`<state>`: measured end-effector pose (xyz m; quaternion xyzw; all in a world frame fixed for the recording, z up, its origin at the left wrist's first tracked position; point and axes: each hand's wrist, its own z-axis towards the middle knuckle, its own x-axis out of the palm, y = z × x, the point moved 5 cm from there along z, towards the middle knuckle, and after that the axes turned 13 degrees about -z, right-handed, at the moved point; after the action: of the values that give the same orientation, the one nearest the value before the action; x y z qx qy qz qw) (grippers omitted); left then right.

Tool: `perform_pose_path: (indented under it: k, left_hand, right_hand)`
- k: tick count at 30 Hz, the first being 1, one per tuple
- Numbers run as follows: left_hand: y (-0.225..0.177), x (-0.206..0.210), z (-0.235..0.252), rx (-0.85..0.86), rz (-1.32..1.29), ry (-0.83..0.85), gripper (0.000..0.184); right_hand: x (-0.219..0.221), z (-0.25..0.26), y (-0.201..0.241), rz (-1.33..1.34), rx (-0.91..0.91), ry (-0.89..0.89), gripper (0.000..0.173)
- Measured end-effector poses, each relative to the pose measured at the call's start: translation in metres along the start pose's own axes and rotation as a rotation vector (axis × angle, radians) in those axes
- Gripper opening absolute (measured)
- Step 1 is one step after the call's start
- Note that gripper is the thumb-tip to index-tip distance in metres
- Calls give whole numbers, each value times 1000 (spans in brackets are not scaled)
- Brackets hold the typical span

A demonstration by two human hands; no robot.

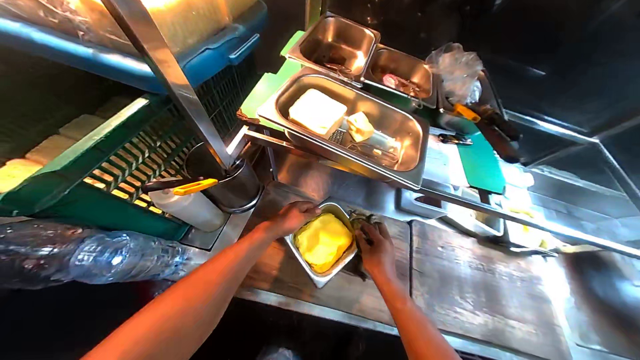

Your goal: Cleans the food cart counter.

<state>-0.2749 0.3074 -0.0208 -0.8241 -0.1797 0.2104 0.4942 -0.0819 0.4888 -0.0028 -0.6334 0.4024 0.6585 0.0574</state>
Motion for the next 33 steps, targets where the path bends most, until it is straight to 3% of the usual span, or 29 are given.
perform_pose_path:
  k: [3, 6, 10, 18, 21, 24, 26, 30, 33]
  left_hand:
    - [3, 7, -2, 1, -23, -48, 37]
    - [10, 8, -9, -11, -41, -144, 41]
    - [18, 13, -20, 32, -70, -230, 42]
    - [25, 25, -46, -50, -137, -398, 43]
    - [25, 25, -50, -46, -95, -434, 43]
    - [21, 25, -51, -42, -46, -428, 44]
    - [15, 27, -53, -41, -69, -439, 44]
    - [15, 31, -82, -43, -160, -494, 50]
    - [-2, 45, -135, 119, -179, -634, 43]
  right_hand:
    - [15, -24, -2, -2, -27, -286, 32]
    - [22, -46, 1, -9, -68, -432, 30]
    - [29, -70, 13, -39, -151, -457, 30]
    - [46, -134, 25, 178, -148, -474, 29]
    - [48, -151, 21, 374, -184, -356, 28]
    - [27, -162, 4, 626, -248, 85, 27]
    - [11, -176, -8, 778, -182, 270, 31]
    - [-17, -213, -32, 1367, 244, 262, 39]
    - [-34, -243, -46, 1732, 302, 313, 42]
